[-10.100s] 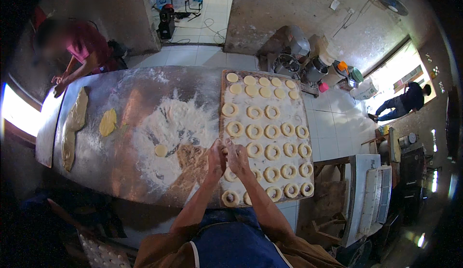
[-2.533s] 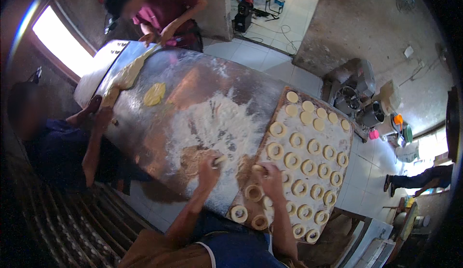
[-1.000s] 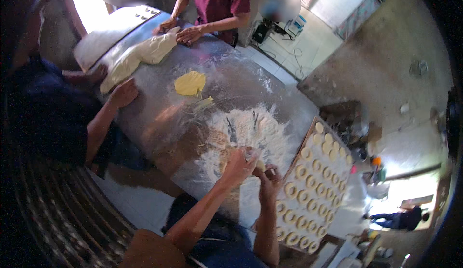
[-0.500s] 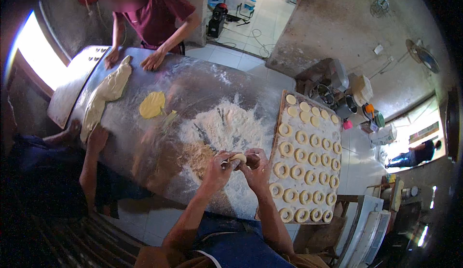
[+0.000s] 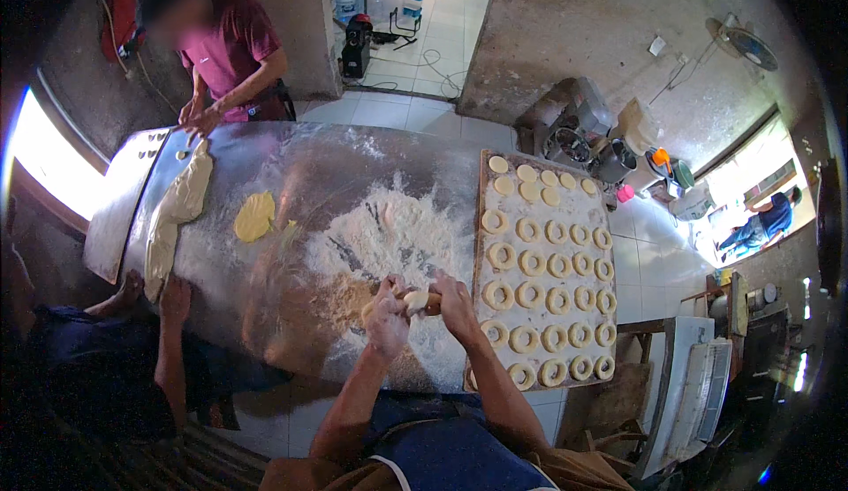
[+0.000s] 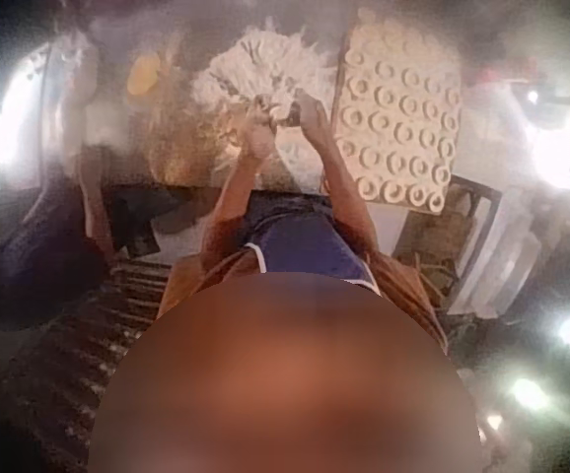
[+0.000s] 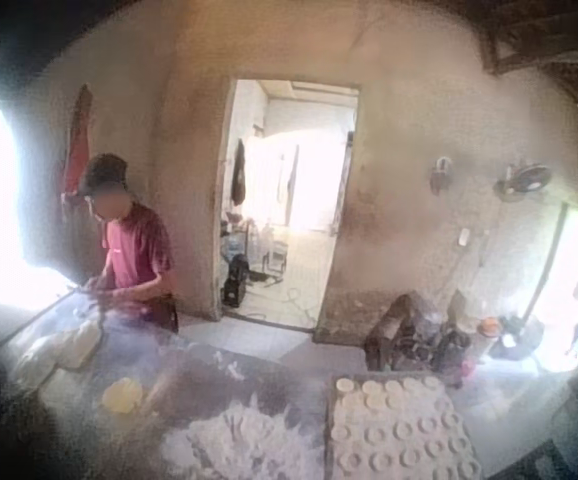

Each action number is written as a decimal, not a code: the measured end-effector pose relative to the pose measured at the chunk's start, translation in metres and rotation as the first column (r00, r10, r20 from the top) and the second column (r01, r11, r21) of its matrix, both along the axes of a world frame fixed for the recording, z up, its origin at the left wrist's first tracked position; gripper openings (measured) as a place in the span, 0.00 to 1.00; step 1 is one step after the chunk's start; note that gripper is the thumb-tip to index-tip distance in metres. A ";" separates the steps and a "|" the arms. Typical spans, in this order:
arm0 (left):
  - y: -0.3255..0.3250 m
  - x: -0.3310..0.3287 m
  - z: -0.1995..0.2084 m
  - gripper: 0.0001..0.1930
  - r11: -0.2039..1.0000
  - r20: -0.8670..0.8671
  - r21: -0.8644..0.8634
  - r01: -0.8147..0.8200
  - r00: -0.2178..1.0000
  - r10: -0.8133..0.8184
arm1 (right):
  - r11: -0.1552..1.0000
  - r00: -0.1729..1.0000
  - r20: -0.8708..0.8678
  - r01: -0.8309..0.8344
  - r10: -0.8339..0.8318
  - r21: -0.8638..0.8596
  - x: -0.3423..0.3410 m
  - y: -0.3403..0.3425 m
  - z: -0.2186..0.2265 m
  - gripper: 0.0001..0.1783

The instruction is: The person shapes small dough pieces into ring forms by hand and places them on a wooden board. They then carry the board to a multi-tiered rack and stack it with other boards of shaped dough. The person returns to the table and continues shaping more dough pieces.

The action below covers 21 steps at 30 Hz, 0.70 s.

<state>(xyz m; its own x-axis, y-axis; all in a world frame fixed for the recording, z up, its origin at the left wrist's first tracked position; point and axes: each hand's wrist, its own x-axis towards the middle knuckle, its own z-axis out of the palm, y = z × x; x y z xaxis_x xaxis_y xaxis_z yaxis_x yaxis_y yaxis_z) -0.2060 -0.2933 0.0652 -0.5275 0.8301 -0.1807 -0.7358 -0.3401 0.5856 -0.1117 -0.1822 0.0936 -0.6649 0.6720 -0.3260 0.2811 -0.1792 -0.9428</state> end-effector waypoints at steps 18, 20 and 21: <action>0.127 0.094 -0.018 0.13 0.969 -0.087 -0.248 -0.005 0.996 -0.017 | 0.957 0.963 -0.055 0.267 -0.263 0.109 0.086 0.063 0.004 0.31; 0.144 0.109 -0.017 0.14 0.957 -0.098 -0.289 -0.002 0.995 -0.027 | 0.948 0.968 -0.022 0.250 -0.251 0.197 0.102 0.079 -0.003 0.32; 0.152 0.115 -0.017 0.14 0.919 -0.403 -0.395 -0.001 0.899 -0.172 | 0.939 0.975 0.038 0.200 -0.219 0.280 0.109 0.088 -0.008 0.31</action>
<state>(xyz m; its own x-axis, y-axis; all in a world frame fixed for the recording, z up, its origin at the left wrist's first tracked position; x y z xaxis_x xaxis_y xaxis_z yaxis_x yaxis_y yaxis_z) -0.0911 -0.1416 0.0477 -0.5545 0.7889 -0.2648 -0.4046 0.0225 0.9142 -0.0026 -0.0946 0.0856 -0.4823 0.8631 -0.1495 0.3295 0.0206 -0.9439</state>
